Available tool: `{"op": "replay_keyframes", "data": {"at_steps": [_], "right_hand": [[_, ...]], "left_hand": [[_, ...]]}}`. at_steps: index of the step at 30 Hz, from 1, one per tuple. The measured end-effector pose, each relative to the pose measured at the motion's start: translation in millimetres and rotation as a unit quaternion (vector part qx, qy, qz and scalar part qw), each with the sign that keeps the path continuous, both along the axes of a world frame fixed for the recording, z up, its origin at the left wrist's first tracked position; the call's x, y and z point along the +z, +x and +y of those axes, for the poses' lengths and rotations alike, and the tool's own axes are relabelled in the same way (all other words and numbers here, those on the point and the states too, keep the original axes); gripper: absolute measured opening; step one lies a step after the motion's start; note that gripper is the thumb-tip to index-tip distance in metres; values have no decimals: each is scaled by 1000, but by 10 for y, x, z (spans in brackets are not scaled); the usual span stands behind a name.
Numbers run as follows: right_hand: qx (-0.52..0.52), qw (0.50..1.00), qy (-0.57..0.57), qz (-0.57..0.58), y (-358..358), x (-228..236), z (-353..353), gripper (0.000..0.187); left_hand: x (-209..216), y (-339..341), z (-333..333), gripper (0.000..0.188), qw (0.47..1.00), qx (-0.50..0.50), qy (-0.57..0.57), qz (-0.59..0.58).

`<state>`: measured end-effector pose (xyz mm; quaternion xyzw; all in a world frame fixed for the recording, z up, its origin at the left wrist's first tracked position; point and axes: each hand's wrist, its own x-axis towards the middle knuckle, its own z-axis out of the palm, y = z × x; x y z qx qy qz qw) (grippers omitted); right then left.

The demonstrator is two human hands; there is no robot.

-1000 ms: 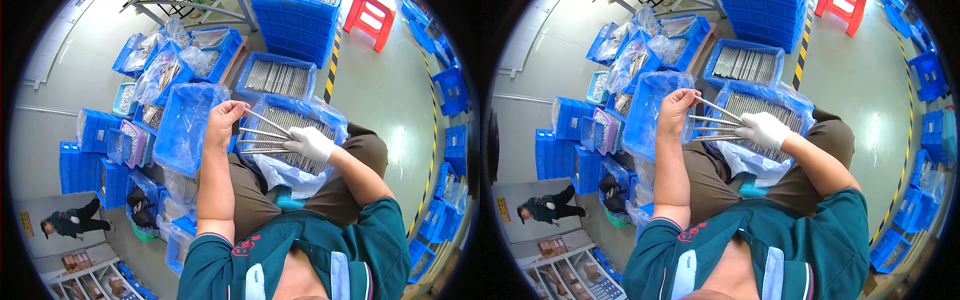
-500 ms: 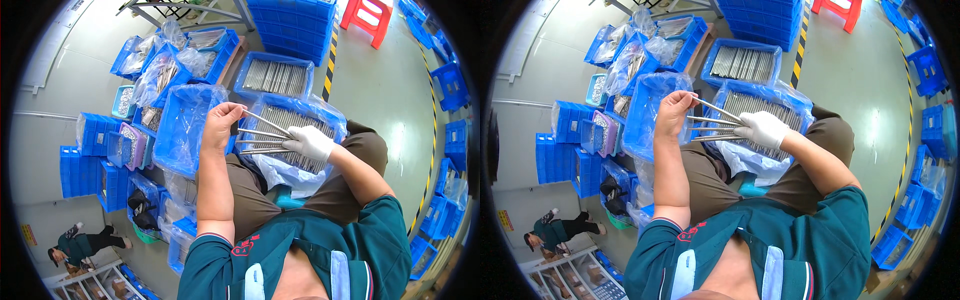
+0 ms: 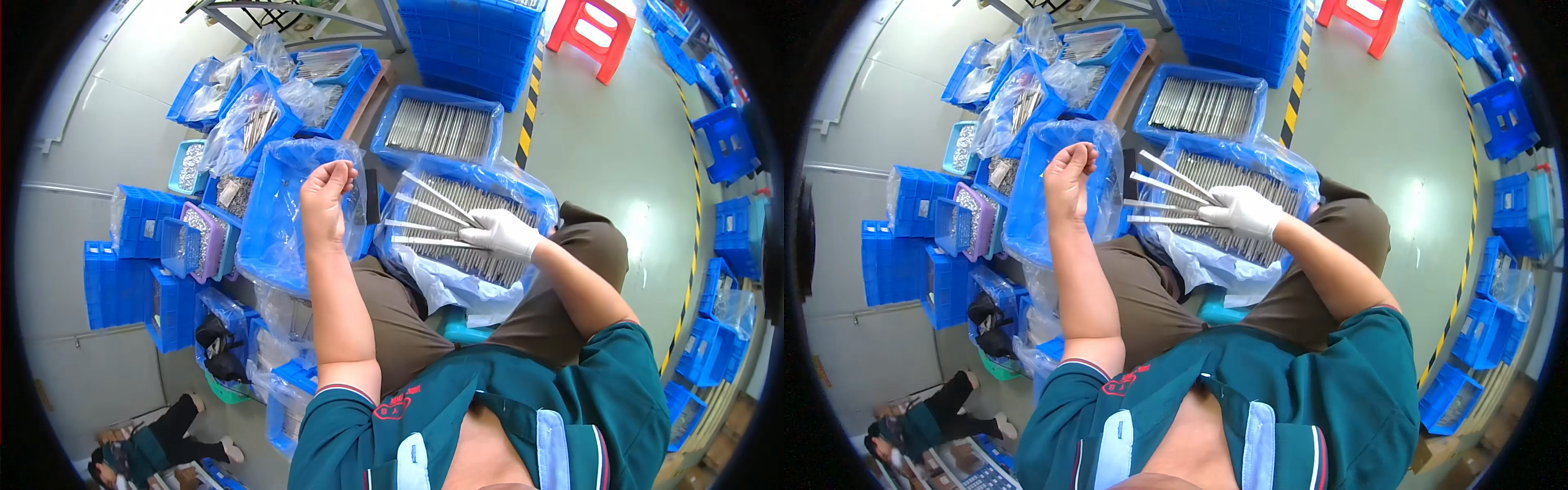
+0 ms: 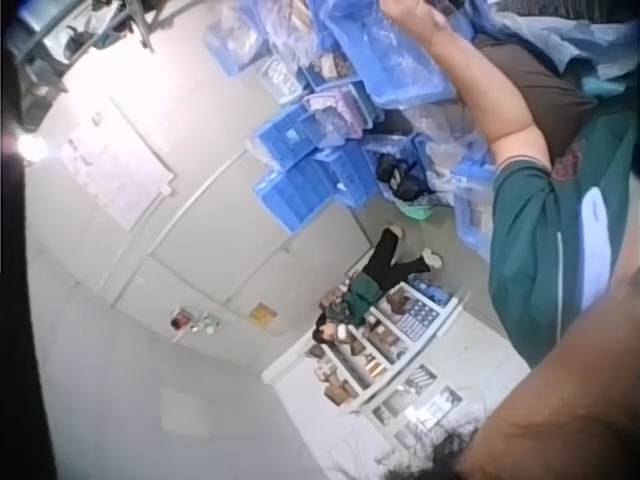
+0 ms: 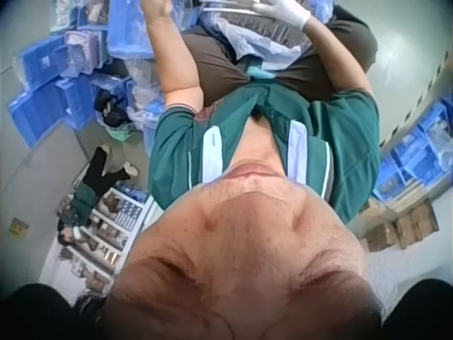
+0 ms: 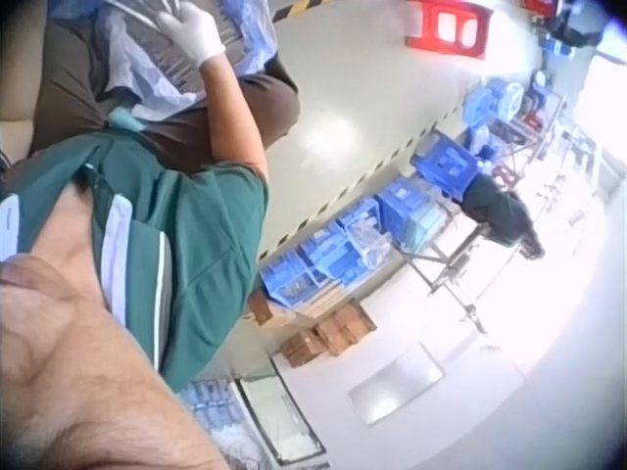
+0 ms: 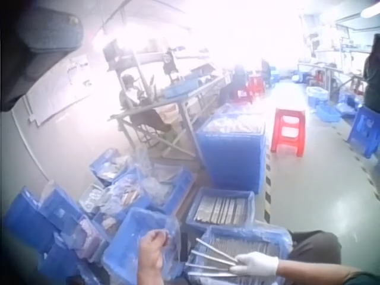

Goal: Sorting and organizing metal rods into blue plastic bins.

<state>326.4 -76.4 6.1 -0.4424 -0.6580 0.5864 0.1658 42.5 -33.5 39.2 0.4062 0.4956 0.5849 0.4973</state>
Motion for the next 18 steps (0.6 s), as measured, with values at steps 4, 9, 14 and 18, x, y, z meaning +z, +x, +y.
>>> {"op": "replay_keyframes", "data": {"at_steps": [4, 9, 14, 18], "right_hand": [[-131, 912, -301, 246, -37, -211, 101, 25], [-208, 758, -522, 331, 18, -1041, 670, 12], [-308, 736, -527, 293, 98, -1728, 1470, 17], [-352, 745, -501, 265, 101, -2171, 2096, 18]], "left_hand": [[-151, 162, 39, 15, 995, -31, -25, -94], [-167, 260, 87, 15, 991, -20, -48, -124], [-147, 223, 77, 16, 986, -29, -74, -147], [-156, 187, 55, 20, 980, -22, -96, -174]]}}
